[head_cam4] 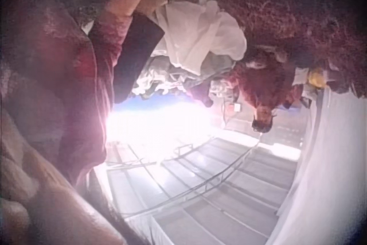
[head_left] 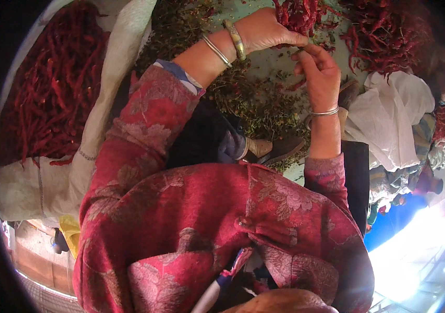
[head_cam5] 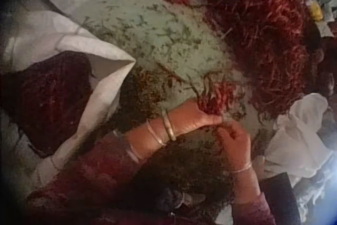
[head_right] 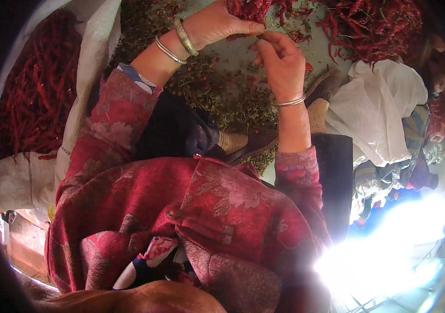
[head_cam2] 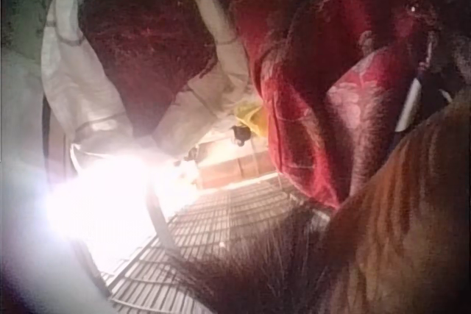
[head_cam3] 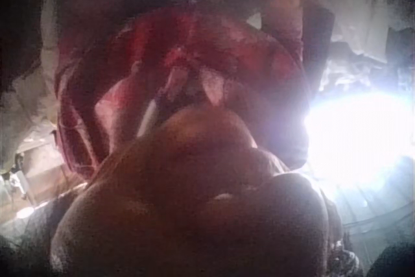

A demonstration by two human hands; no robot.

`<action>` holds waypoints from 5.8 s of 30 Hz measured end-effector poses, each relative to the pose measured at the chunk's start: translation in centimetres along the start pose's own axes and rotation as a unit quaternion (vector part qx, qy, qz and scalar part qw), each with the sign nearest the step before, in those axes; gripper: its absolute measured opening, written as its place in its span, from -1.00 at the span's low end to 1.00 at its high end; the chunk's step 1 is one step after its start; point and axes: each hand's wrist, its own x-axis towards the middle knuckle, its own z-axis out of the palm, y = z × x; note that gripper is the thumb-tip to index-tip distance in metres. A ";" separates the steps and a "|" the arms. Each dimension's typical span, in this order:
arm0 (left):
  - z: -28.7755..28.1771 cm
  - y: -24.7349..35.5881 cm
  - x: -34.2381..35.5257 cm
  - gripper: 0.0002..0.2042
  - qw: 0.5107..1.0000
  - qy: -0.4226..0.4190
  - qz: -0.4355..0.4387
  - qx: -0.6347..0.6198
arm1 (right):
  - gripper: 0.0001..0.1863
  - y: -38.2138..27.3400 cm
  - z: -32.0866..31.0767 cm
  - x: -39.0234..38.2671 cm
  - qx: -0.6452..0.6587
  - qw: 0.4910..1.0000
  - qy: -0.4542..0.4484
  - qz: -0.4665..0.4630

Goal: The person sits on the floor and repeatedly picks dried red chilies from a large pile, removes stems by hand, and places the cleaned chilies into a white sack. The task continues with consistent hand motions and no tools used.

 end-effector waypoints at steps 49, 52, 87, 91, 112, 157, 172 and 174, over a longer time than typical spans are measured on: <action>0.5 3.6 -1.1 -0.78 0.993 0.097 -0.013 0.059 | -0.88 -1.9 -0.3 0.7 -0.041 0.998 -0.034 0.032; 0.0 4.0 -0.9 -0.80 0.994 0.084 -0.063 0.041 | -0.89 -1.9 -0.2 1.3 0.024 0.997 -0.064 0.037; -3.3 2.2 1.5 -0.77 0.967 0.228 -0.040 -0.111 | -0.81 -3.4 -3.1 5.1 -0.157 0.986 0.063 -0.008; -2.8 3.9 0.0 -0.84 0.978 0.137 -0.094 -0.128 | -0.80 -5.1 -1.2 4.0 -0.111 0.990 0.079 -0.036; -2.3 4.1 -0.4 -0.84 0.976 0.072 -0.112 -0.171 | -0.84 -3.1 1.6 3.2 -0.230 0.962 -0.006 -0.147; -3.0 3.2 0.5 -0.83 0.987 0.158 -0.039 -0.012 | -0.81 -3.4 1.0 7.4 -0.107 0.987 0.089 -0.078; -2.7 5.3 -0.9 -0.82 0.972 -0.147 0.004 -0.184 | -0.85 -3.5 2.2 4.5 0.526 0.840 -0.011 0.136; -2.8 5.2 -1.1 -0.77 0.947 -0.161 0.005 -0.279 | -0.90 -0.7 -1.4 6.5 0.555 0.823 -0.037 0.111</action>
